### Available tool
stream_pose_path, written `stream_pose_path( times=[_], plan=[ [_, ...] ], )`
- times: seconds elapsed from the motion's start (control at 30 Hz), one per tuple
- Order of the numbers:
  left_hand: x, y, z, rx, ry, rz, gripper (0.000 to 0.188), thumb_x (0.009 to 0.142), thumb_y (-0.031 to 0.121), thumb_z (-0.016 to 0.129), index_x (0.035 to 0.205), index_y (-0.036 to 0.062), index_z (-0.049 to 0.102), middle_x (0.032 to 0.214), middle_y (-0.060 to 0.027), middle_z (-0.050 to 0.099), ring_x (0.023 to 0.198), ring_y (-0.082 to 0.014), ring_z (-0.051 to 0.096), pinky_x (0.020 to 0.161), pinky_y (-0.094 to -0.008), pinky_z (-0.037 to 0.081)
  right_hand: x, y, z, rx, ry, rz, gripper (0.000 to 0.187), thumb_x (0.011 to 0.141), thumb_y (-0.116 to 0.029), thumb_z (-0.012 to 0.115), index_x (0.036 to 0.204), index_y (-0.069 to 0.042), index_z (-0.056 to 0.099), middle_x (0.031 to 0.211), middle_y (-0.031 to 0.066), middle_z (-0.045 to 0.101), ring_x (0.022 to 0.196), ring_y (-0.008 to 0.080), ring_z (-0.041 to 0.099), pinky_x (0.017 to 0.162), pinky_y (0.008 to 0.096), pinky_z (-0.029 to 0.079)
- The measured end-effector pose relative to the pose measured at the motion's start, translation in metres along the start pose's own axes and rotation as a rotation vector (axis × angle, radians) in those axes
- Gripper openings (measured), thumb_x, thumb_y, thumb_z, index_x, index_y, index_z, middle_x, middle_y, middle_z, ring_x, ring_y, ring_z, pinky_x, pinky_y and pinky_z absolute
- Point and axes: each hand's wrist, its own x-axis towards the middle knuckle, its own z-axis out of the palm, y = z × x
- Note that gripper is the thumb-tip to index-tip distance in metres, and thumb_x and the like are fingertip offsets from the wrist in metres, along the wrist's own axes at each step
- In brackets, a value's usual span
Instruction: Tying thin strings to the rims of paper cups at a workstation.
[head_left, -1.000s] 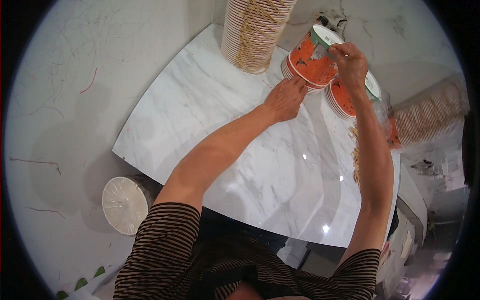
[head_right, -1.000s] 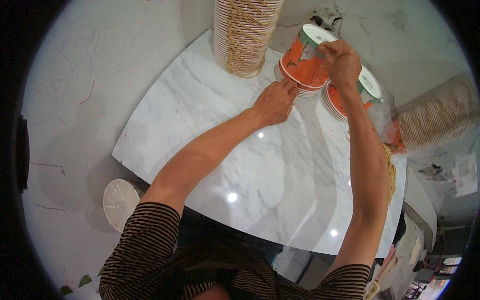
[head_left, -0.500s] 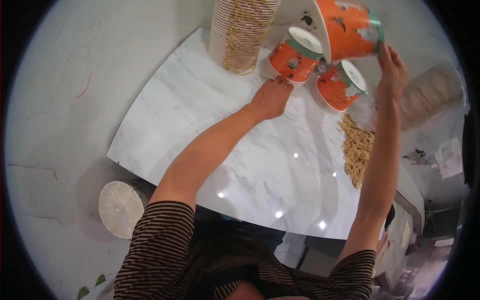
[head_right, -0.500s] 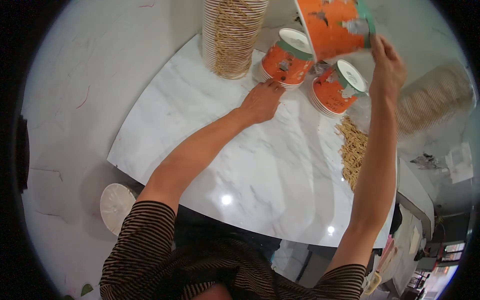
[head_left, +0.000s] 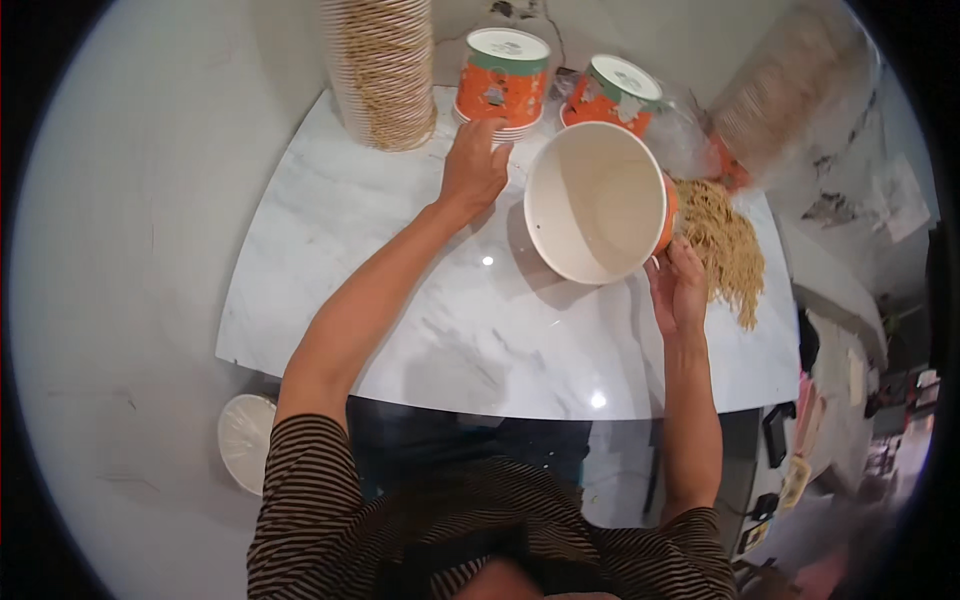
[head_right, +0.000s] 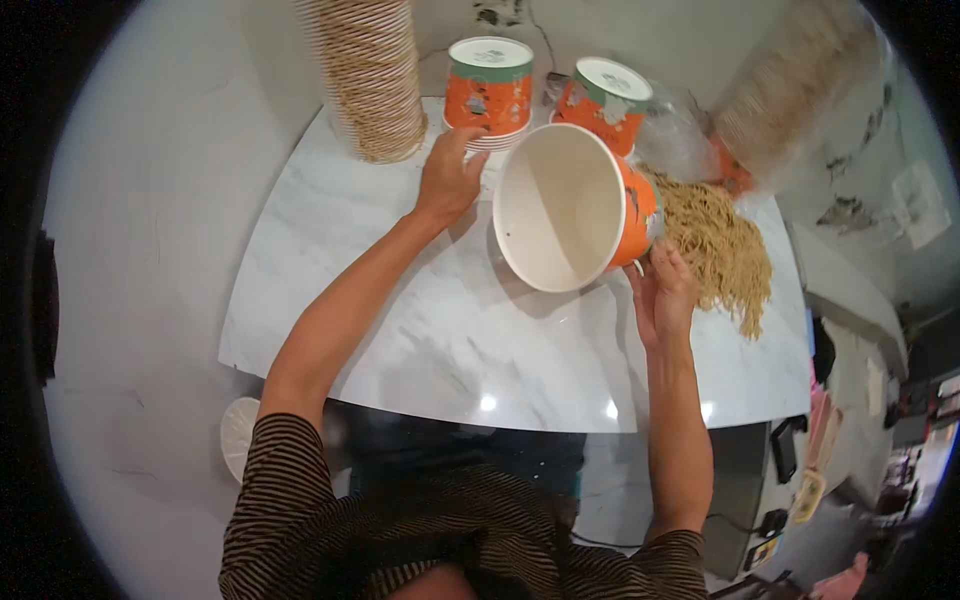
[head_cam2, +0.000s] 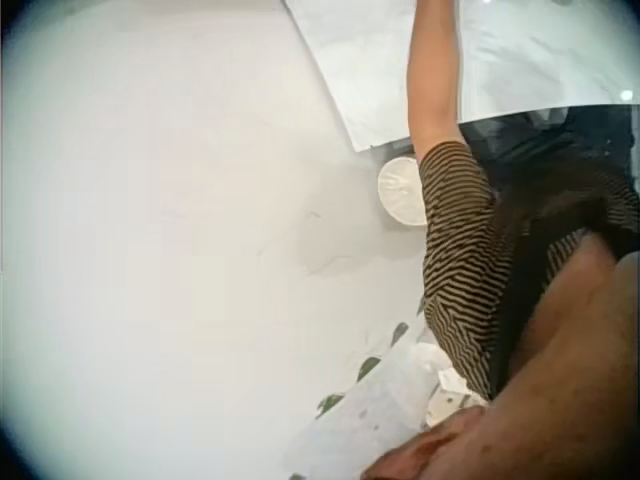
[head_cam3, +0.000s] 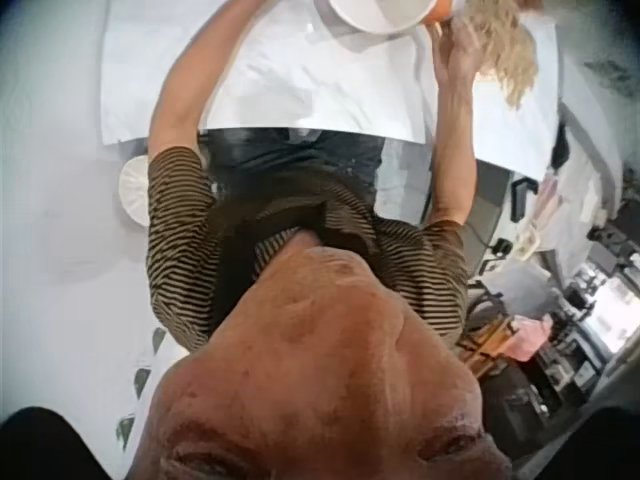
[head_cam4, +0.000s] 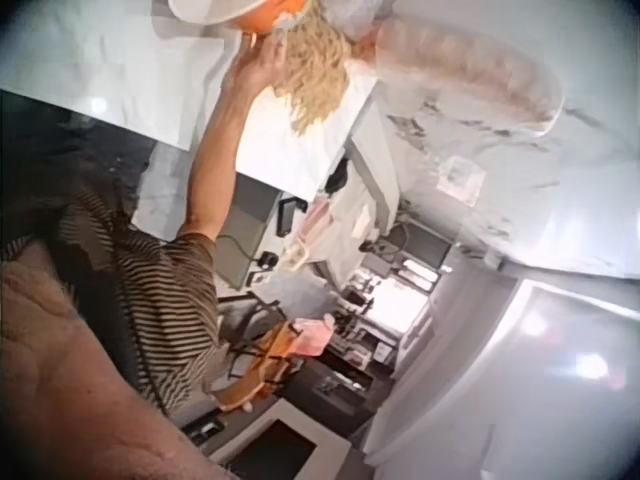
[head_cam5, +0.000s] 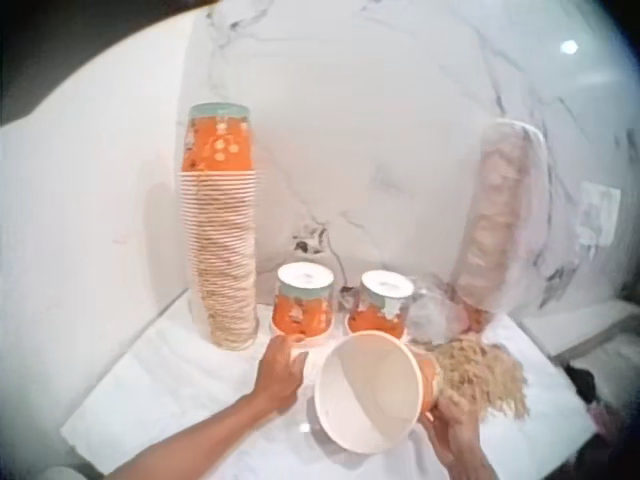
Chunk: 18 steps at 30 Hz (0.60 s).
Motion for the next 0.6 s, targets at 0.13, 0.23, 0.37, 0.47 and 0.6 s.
stream_pose_path(
  times=[0.13,0.23,0.37,0.47,0.6],
  plan=[
    [-0.010,0.069,-0.043,-0.230,-0.056,-0.005,0.029,0.094,0.004,0.065,0.123,-0.0001,0.061,0.117,-0.0174,0.066,0.107,-0.0370,0.062,0.094,-0.0445,0.051,-0.015,0.006,-0.011,0.023,0.042,0.115,0.031,0.109,-0.024,0.051,0.127,-0.002,0.061,0.123,0.0071,0.067,0.111,0.0155,0.064,0.095,0.0332,0.056],
    [-0.024,0.111,-0.072,-0.150,-0.117,0.242,0.034,0.094,0.013,0.070,0.123,-0.0008,0.062,0.120,-0.0180,0.067,0.111,-0.0380,0.063,0.097,-0.0463,0.051,-0.014,0.019,-0.029,0.183,-0.053,0.213,0.034,0.109,-0.023,0.052,0.134,-0.001,0.058,0.129,0.0095,0.066,0.113,0.0183,0.065,0.099,0.0346,0.056],
    [-0.046,0.167,-0.088,-0.067,-0.288,0.375,0.060,0.082,0.025,0.085,0.131,0.0007,0.061,0.125,-0.0179,0.066,0.116,-0.0373,0.063,0.102,-0.0456,0.048,-0.032,0.027,0.005,0.285,0.159,0.300,0.028,0.111,-0.021,0.049,0.124,0.001,0.060,0.121,0.0115,0.069,0.106,0.0196,0.071,0.089,0.0322,0.062],
    [-0.049,0.176,-0.087,-0.041,-0.290,0.340,0.059,0.080,0.020,0.086,0.131,0.0017,0.063,0.114,-0.0133,0.070,0.107,-0.0358,0.065,0.100,-0.0468,0.049,-0.050,0.034,0.024,0.207,0.058,0.348,0.035,0.111,-0.021,0.049,0.129,0.007,0.058,0.129,0.0170,0.068,0.115,0.0256,0.070,0.101,0.0403,0.059],
    [-0.049,0.178,-0.085,-0.047,-0.345,0.381,0.043,0.081,0.013,0.081,0.120,0.0013,0.068,0.086,-0.0090,0.067,0.086,-0.0289,0.065,0.098,-0.0464,0.048,-0.078,0.026,0.042,0.044,-0.011,0.498,0.033,0.110,-0.023,0.053,0.122,0.007,0.060,0.123,0.0163,0.068,0.107,0.0239,0.071,0.096,0.0382,0.061]
  ],
)
